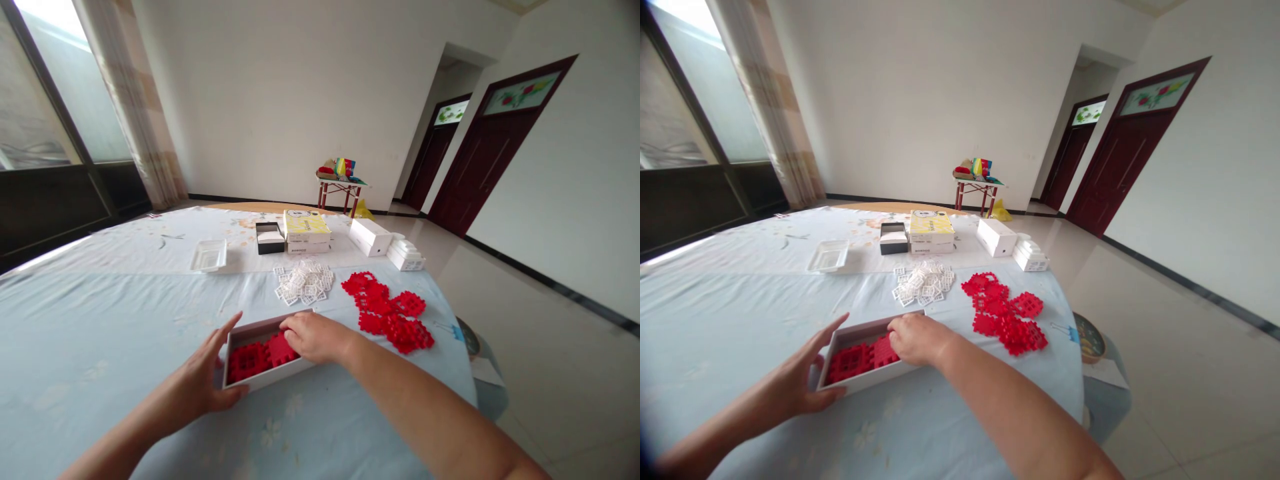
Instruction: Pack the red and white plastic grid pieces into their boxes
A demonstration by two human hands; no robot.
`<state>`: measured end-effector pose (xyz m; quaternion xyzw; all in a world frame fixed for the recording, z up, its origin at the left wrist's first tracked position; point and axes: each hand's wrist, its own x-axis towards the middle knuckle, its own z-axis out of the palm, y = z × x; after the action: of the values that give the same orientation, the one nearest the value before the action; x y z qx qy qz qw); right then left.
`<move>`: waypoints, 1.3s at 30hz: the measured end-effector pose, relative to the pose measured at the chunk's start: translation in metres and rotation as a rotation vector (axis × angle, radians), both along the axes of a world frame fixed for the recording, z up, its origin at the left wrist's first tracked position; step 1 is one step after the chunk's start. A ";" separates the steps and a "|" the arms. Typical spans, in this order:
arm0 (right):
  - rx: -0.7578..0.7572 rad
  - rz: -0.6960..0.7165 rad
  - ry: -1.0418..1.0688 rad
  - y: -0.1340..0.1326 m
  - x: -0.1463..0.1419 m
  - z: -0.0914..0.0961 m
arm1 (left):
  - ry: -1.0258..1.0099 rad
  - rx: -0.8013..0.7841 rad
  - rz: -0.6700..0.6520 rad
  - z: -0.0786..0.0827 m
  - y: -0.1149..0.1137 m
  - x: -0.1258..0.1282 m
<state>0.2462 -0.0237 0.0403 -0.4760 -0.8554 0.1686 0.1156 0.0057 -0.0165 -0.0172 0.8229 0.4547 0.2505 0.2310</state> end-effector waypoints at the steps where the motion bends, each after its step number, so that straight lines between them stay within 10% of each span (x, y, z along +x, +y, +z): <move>1: -0.005 -0.001 0.008 0.000 0.001 0.001 | 0.002 0.001 0.000 0.000 0.000 0.000; 13: -0.010 -0.120 -0.293 -0.001 0.001 0.014 | 0.002 0.080 0.007 -0.001 0.000 0.000; 25: -0.071 -0.152 0.048 -0.002 0.009 0.008 | 0.007 0.096 -0.011 -0.007 0.005 -0.001; 31: 0.039 -0.292 0.242 -0.012 0.078 0.030 | -0.028 0.093 0.041 -0.014 0.006 0.000; 39: -0.168 -0.574 0.050 -0.029 0.206 0.020 | -0.076 0.081 0.103 -0.026 0.017 -0.003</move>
<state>0.4526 -0.0526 0.0599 -0.7020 -0.6657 0.2109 0.1400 0.0026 0.0002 -0.0433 0.7969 0.4769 0.3112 0.2016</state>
